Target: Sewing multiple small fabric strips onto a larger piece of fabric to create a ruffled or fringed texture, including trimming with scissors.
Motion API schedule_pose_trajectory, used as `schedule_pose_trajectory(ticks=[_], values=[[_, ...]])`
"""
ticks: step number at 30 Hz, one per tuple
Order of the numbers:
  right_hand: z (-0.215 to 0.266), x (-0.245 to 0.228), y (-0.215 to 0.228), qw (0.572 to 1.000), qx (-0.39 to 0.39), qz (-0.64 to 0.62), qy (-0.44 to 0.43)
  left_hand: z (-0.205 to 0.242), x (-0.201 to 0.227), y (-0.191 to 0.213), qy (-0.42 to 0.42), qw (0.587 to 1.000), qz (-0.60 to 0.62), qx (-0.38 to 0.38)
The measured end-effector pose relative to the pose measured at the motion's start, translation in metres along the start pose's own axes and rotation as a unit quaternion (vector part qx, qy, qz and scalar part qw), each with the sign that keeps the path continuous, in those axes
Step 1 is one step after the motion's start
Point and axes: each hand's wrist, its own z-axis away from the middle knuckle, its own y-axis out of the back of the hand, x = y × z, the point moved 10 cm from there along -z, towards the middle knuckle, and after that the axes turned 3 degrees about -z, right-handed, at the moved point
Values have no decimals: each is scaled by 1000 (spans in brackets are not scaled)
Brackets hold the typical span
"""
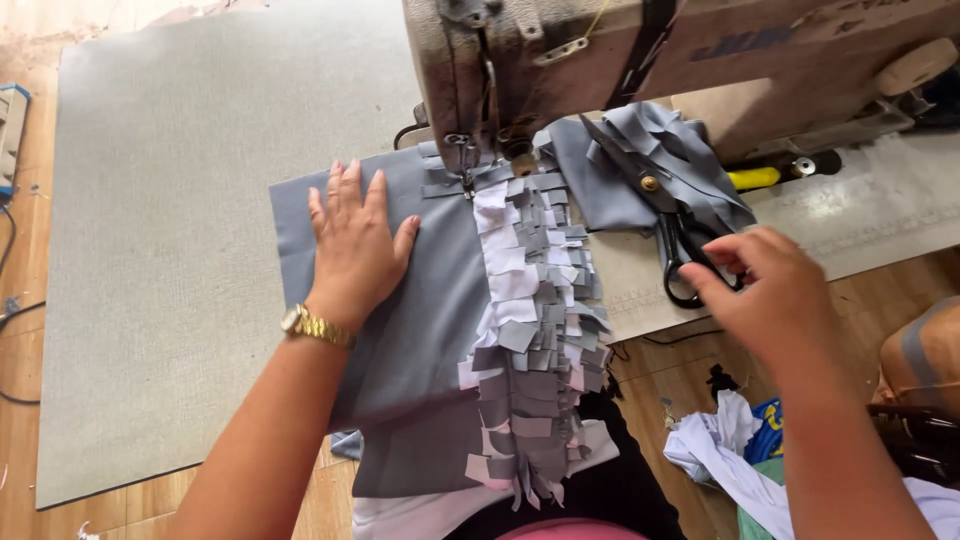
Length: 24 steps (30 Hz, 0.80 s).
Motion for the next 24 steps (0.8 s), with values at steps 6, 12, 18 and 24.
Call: schedule_pose_trajectory(ticks=[6,12,18,24], values=[[0,17,-22,1000,1,4,-20,28,159,87,-140,975,175,-6],[16,103,-23,836,-35,-506,-208,8,305,48,-342,929,102,101],[62,153,9,826,65,-535,-166,-40,364,7,-324,934,14,148],[58,158,10,868,77,-472,-132,-63,346,29,-280,920,233,146]])
